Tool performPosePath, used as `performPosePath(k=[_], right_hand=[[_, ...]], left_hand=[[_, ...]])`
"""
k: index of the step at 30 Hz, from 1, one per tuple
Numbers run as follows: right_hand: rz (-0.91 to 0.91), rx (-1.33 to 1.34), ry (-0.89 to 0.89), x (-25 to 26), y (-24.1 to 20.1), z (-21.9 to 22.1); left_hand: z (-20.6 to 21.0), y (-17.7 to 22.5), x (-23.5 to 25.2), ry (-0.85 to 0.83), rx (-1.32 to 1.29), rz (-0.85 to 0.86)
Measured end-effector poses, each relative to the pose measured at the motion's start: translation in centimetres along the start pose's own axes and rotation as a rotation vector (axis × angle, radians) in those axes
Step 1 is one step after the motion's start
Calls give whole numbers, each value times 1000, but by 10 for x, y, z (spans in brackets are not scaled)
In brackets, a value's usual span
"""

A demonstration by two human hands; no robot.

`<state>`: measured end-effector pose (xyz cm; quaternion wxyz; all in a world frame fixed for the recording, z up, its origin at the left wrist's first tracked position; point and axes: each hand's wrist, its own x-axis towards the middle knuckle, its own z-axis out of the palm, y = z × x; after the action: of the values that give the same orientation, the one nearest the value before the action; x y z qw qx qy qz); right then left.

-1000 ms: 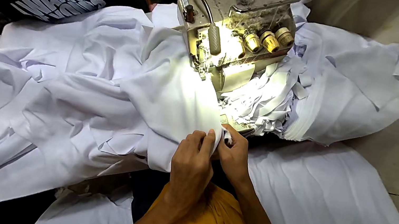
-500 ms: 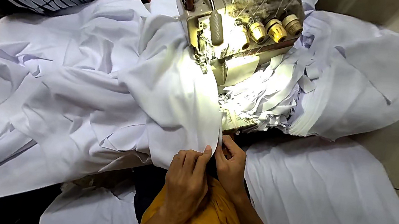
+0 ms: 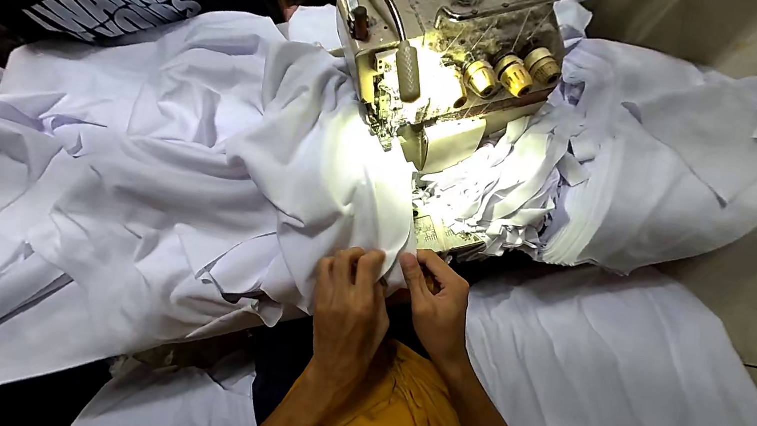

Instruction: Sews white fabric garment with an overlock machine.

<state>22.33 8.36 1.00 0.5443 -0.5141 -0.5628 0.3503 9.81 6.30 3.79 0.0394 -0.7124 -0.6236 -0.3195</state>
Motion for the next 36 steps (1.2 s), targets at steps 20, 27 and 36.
performPosePath(k=[20, 27, 36], right_hand=[[-23, -32, 62, 14, 1, 1], [-48, -101, 88, 25, 0, 2], [-123, -142, 109, 40, 3, 4]], left_hand=[[-13, 22, 9, 36, -33, 134], [-2, 27, 28, 70, -36, 90], [-1, 1, 28, 43, -301, 209]])
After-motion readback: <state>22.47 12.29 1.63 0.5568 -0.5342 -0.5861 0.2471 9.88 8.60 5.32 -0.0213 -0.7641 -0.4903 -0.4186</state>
